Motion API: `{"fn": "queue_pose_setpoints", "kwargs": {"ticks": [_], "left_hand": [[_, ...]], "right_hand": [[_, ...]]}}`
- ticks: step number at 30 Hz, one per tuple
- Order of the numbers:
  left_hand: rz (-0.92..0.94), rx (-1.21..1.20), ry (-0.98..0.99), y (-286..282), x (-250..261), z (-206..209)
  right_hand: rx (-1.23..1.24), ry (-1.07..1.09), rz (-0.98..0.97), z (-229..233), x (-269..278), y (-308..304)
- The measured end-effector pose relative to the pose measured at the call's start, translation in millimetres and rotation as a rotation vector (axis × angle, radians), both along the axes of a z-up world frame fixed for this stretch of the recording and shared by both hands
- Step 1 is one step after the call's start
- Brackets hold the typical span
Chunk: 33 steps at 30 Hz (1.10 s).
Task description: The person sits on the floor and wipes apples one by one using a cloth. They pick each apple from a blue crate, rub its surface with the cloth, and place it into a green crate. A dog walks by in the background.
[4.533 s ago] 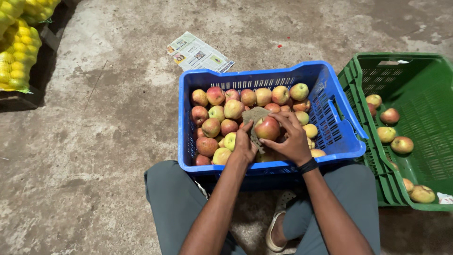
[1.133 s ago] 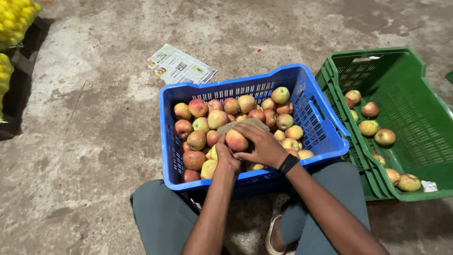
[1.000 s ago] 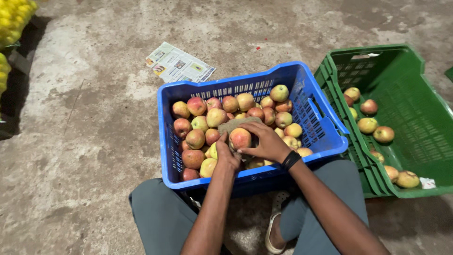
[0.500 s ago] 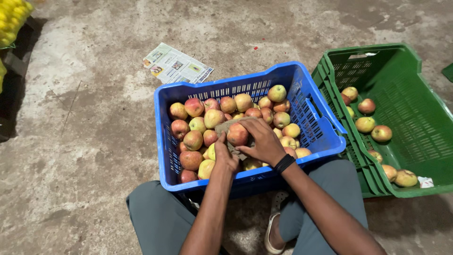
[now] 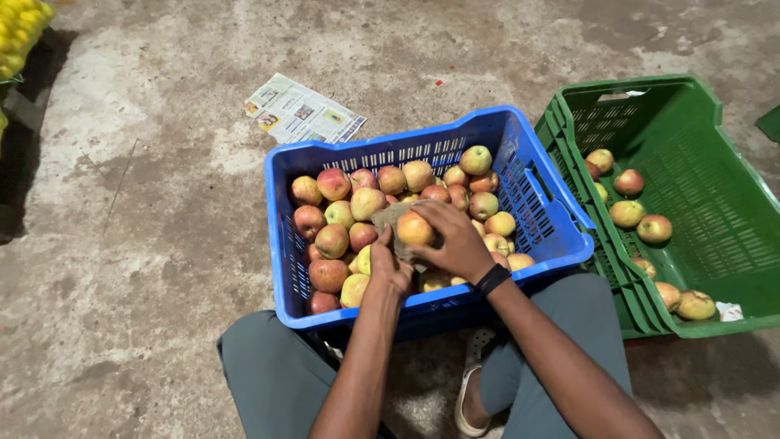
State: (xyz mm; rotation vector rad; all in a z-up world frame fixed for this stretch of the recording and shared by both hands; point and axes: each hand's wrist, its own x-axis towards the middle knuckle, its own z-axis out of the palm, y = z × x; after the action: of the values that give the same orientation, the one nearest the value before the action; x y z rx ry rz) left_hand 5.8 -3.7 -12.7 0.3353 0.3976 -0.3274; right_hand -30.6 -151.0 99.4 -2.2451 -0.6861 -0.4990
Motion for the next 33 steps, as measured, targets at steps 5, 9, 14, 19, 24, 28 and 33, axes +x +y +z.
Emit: {"fn": "queue_pose_setpoints", "kwargs": {"ticks": [5,9,14,19,24,28,33], "left_hand": [[-0.001,0.022,0.045,-0.9,-1.2,-3.9],[-0.031,0.126,0.105,2.1,-6.8,0.7],[-0.044,-0.001,0.048,0.6,5.1,-7.6],[-0.020,-0.039,-0.017,3.7,6.2,-23.3],[0.005,0.002,0.027,1.2,-0.4,-16.6],[-0.016,0.046,0.030,0.8,-5.6,-9.4],[0.013,-0.061,-0.023,-0.8,1.3,-4.3]], "right_hand": [[-0.071,0.063,0.068,3.9,-1.3,-1.7],[-0.006,0.399,0.171,7.5,1.6,-17.6],[0.010,0.140,-0.066,4.3,-0.6,-11.0],[-0.027,0.024,0.023,7.7,-3.4,3.9],[0.038,0.190,0.121,16.5,0.3,-3.0],[0.075,0.495,0.158,13.8,-0.6,-13.3],[0.126,0.181,-0.022,10.5,-3.3,-3.9]]}}
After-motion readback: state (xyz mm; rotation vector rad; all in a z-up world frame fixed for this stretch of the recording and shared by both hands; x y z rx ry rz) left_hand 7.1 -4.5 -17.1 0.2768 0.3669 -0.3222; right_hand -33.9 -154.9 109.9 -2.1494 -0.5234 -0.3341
